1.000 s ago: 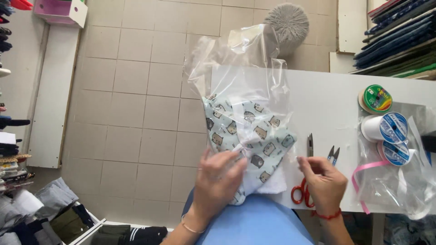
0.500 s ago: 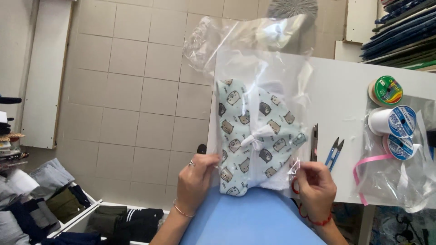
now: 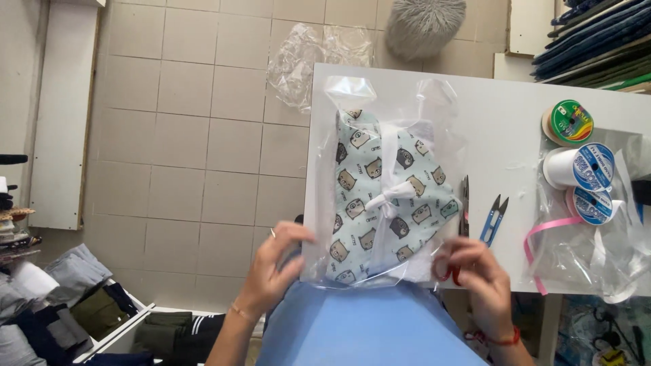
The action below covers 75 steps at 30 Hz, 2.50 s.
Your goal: The person trims a white ribbon with shears, ties it around a folded item with a pattern, and then places the item into a clear plastic bag.
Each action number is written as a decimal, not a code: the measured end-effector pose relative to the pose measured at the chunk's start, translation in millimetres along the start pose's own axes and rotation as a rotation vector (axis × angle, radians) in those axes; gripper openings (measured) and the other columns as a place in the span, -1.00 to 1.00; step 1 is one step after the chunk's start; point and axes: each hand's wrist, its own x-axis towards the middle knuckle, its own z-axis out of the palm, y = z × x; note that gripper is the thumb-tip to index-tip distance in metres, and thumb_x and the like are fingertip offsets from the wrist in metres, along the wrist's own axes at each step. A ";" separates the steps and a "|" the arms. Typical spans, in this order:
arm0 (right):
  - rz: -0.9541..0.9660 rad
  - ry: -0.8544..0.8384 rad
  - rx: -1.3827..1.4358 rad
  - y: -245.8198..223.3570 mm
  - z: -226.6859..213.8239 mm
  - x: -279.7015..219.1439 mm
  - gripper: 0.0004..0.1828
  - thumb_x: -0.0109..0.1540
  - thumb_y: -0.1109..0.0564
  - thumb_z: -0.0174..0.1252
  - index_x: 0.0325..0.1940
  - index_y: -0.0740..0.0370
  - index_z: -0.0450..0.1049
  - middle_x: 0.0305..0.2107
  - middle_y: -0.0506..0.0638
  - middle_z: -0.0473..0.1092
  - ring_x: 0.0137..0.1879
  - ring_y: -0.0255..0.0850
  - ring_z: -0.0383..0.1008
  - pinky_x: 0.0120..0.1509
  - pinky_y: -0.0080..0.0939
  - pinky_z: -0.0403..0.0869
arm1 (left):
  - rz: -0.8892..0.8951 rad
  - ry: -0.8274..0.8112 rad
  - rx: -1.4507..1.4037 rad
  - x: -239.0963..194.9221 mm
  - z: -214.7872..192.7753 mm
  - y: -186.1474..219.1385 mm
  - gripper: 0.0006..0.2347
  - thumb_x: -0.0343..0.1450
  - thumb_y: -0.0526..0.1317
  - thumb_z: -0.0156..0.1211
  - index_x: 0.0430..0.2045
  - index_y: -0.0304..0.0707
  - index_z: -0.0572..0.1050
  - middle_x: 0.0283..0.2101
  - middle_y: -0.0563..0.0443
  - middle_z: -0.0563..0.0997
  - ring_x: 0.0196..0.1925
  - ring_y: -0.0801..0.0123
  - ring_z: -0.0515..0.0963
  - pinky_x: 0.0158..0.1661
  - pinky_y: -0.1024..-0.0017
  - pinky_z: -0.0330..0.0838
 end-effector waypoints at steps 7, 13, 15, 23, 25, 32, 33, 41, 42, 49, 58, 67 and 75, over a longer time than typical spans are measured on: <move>0.377 0.301 0.200 -42.0 27.9 65.8 -0.37 0.16 -0.03 -0.26 0.24 0.34 -0.08 0.02 0.37 0.10 0.15 0.18 0.11 0.15 0.10 0.14 | -0.465 0.277 -0.275 60.9 36.9 18.5 -0.33 0.22 0.11 -0.07 0.09 -0.38 -0.03 0.11 -0.49 0.07 0.15 -0.28 0.06 0.05 -0.08 0.03; 0.371 0.175 0.375 -0.9 15.4 44.9 -0.40 0.06 0.09 -0.06 0.16 0.29 0.08 -0.18 0.13 0.26 -0.25 -0.16 0.24 -0.42 -0.21 0.24 | -0.451 0.296 -0.439 42.3 45.3 11.6 -0.23 0.14 -0.13 0.16 0.13 -0.33 -0.21 0.21 -0.31 -0.10 0.24 0.05 -0.10 0.14 0.20 -0.15; 0.321 0.071 0.394 16.5 6.7 34.2 -0.31 -0.03 0.07 0.09 0.12 0.34 0.08 -0.33 0.06 0.28 -0.56 -0.31 0.24 -0.85 -0.44 0.21 | -0.411 0.336 -0.609 33.5 47.3 -2.6 -0.23 0.13 -0.25 0.19 0.12 -0.30 -0.24 0.25 -0.11 -0.13 0.28 0.40 -0.11 0.17 0.48 -0.15; 0.330 0.305 0.347 2.7 5.4 51.4 -0.41 -0.09 0.38 0.06 0.04 0.36 0.20 -0.15 0.22 0.33 -0.09 -0.12 0.35 -0.08 -0.27 0.35 | -0.553 0.351 -0.867 48.5 38.6 16.4 -0.19 -0.08 -0.17 0.26 0.09 -0.22 0.03 0.06 -0.08 0.31 0.05 0.28 0.35 0.00 0.39 0.28; 0.264 0.302 0.203 -40.3 14.2 55.1 -0.51 -0.04 0.35 0.05 -0.01 0.37 0.27 -0.21 0.20 0.37 -0.15 -0.18 0.37 -0.12 -0.33 0.35 | -0.466 0.376 -0.973 49.6 44.5 16.3 -0.18 -0.05 -0.17 0.27 0.11 -0.20 -0.02 0.06 -0.10 0.28 0.04 0.26 0.33 0.00 0.37 0.27; 0.070 0.197 -0.053 -125.4 34.7 69.2 -0.65 0.15 0.28 -0.18 0.01 0.44 0.24 -0.12 0.23 0.33 -0.02 -0.07 0.39 -0.14 -0.27 0.42 | -0.221 0.342 -1.181 58.3 61.3 2.5 -0.16 0.03 -0.08 0.31 0.13 -0.12 -0.13 0.10 -0.12 0.19 0.09 0.22 0.26 0.06 0.36 0.19; 0.066 0.196 -0.057 -133.0 37.2 71.0 -0.65 0.15 0.28 -0.18 0.01 0.44 0.24 -0.12 0.23 0.33 -0.02 -0.07 0.39 -0.14 -0.27 0.42 | -0.215 0.343 -1.184 57.9 68.1 -8.0 -0.16 0.03 -0.08 0.31 0.13 -0.12 -0.13 0.10 -0.12 0.19 0.09 0.22 0.26 0.06 0.36 0.19; 0.005 0.003 -0.246 -176.3 49.1 82.7 -0.69 0.15 0.25 -0.23 -0.08 0.41 0.30 -0.14 0.15 0.38 -0.10 -0.15 0.44 -0.06 -0.26 0.47 | -0.316 0.136 -1.383 55.9 87.9 -31.4 -0.32 0.06 -0.12 0.30 0.01 0.03 0.03 0.05 -0.04 0.24 0.05 0.24 0.27 -0.21 0.25 0.36; -0.001 0.000 -0.247 -178.2 50.1 84.4 -0.69 0.15 0.25 -0.23 -0.08 0.41 0.30 -0.14 0.15 0.38 -0.10 -0.15 0.44 -0.06 -0.26 0.47 | -0.309 0.139 -1.382 56.5 88.3 -32.0 -0.32 0.06 -0.12 0.30 0.01 0.03 0.03 0.05 -0.04 0.24 0.05 0.24 0.27 -0.21 0.25 0.36; -0.022 -0.121 -0.273 -170.1 23.5 96.5 -0.69 0.17 0.26 -0.29 -0.09 0.44 0.28 -0.13 0.18 0.36 -0.04 -0.10 0.43 0.01 -0.20 0.43 | -0.533 -0.136 -0.539 56.4 44.3 6.6 -0.29 0.01 -0.01 0.18 0.01 -0.24 0.06 0.06 -0.13 0.28 0.09 0.29 0.29 0.04 0.42 0.20; -0.238 -0.261 -0.612 -191.6 5.8 99.9 -0.71 0.15 0.26 -0.22 -0.13 0.31 0.37 -0.19 -0.02 0.42 -0.08 -0.34 0.41 0.02 -0.42 0.36 | -0.161 0.161 0.092 97.0 -60.4 33.2 -0.26 -0.01 0.03 0.27 -0.02 -0.14 0.00 0.08 -0.04 0.10 0.14 0.23 0.09 0.07 0.28 0.03; -0.175 -0.220 -0.327 -221.8 3.4 122.7 -0.74 0.18 0.28 -0.28 -0.13 0.41 0.26 -0.25 0.24 0.41 -0.11 0.00 0.50 -0.12 -0.20 0.51 | -0.168 0.100 -0.468 111.9 -26.4 -3.1 -0.51 -0.03 -0.19 0.30 -0.25 -0.29 0.34 -0.28 0.02 0.41 -0.24 0.38 0.41 -0.29 0.51 0.38; 0.268 -0.342 0.016 -135.7 11.9 179.5 -0.75 0.18 0.21 -0.19 -0.10 0.31 0.29 -0.27 0.19 0.42 -0.25 -0.04 0.48 -0.25 -0.07 0.46 | -0.686 0.368 -0.643 60.0 -9.9 -16.3 -0.72 0.15 -0.15 0.20 -0.38 -0.33 0.46 -0.49 -0.11 0.55 -0.47 0.34 0.51 -0.45 0.40 0.43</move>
